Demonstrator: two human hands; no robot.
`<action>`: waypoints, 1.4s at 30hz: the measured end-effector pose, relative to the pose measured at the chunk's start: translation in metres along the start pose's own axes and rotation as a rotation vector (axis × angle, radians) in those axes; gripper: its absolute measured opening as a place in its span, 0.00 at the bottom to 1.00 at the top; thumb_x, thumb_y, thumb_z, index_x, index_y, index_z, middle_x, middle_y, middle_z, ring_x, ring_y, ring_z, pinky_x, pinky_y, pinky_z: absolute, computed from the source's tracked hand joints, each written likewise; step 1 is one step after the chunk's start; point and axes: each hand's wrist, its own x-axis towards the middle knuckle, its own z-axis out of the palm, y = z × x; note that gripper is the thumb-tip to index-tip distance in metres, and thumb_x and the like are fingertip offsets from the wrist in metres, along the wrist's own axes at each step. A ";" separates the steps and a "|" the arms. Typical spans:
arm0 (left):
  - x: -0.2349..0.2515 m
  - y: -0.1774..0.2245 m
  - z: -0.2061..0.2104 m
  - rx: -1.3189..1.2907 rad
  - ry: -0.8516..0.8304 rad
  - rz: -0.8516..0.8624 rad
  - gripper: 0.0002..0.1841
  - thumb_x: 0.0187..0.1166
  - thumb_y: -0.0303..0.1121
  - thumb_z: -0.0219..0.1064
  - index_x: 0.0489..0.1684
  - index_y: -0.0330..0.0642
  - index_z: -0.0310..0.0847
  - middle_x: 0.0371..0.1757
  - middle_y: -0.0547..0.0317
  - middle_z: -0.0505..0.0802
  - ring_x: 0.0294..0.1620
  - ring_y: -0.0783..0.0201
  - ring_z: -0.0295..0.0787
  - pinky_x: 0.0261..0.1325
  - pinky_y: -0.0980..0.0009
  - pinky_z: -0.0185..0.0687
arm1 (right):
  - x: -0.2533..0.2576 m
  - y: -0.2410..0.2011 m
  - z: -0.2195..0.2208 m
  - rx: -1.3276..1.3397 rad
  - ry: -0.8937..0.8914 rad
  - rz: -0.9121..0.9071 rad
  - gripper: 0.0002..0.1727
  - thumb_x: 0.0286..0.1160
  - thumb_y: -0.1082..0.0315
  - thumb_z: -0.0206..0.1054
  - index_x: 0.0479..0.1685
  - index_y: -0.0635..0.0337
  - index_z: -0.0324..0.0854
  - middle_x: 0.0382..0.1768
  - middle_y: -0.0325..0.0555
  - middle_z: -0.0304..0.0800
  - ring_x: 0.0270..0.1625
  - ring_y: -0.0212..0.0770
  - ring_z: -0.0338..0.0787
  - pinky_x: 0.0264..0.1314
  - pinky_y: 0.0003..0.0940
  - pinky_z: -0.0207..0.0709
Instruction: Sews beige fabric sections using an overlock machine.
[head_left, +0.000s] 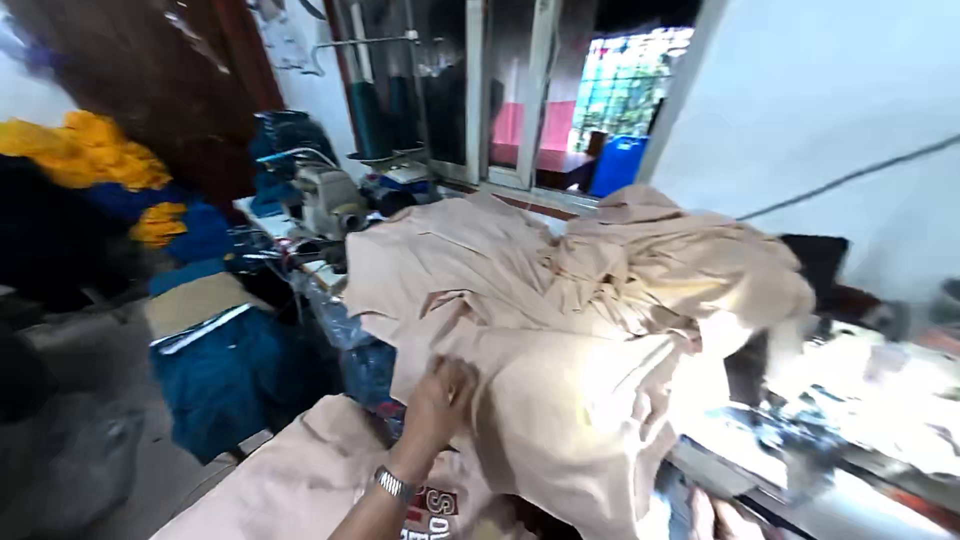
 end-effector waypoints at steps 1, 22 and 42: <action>0.013 0.003 0.002 0.011 0.050 0.003 0.28 0.81 0.43 0.71 0.79 0.42 0.75 0.77 0.37 0.80 0.54 0.44 0.92 0.58 0.46 0.88 | -0.001 0.008 0.003 0.057 0.033 -0.061 0.20 0.84 0.67 0.60 0.31 0.76 0.89 0.33 0.69 0.91 0.43 0.64 0.93 0.52 0.55 0.83; 0.096 0.001 -0.049 -0.179 0.156 0.401 0.09 0.85 0.28 0.64 0.55 0.33 0.81 0.48 0.44 0.89 0.39 0.55 0.86 0.43 0.56 0.84 | -0.018 -0.039 -0.066 0.693 -0.614 0.341 0.06 0.77 0.76 0.64 0.44 0.68 0.84 0.27 0.37 0.91 0.21 0.25 0.85 0.25 0.25 0.82; 0.105 0.066 -0.031 0.099 -0.007 0.465 0.25 0.80 0.30 0.71 0.74 0.33 0.73 0.73 0.33 0.81 0.65 0.38 0.86 0.66 0.39 0.82 | -0.048 -0.020 -0.047 0.527 -0.602 0.418 0.07 0.73 0.73 0.67 0.41 0.70 0.86 0.27 0.48 0.91 0.24 0.37 0.90 0.32 0.36 0.87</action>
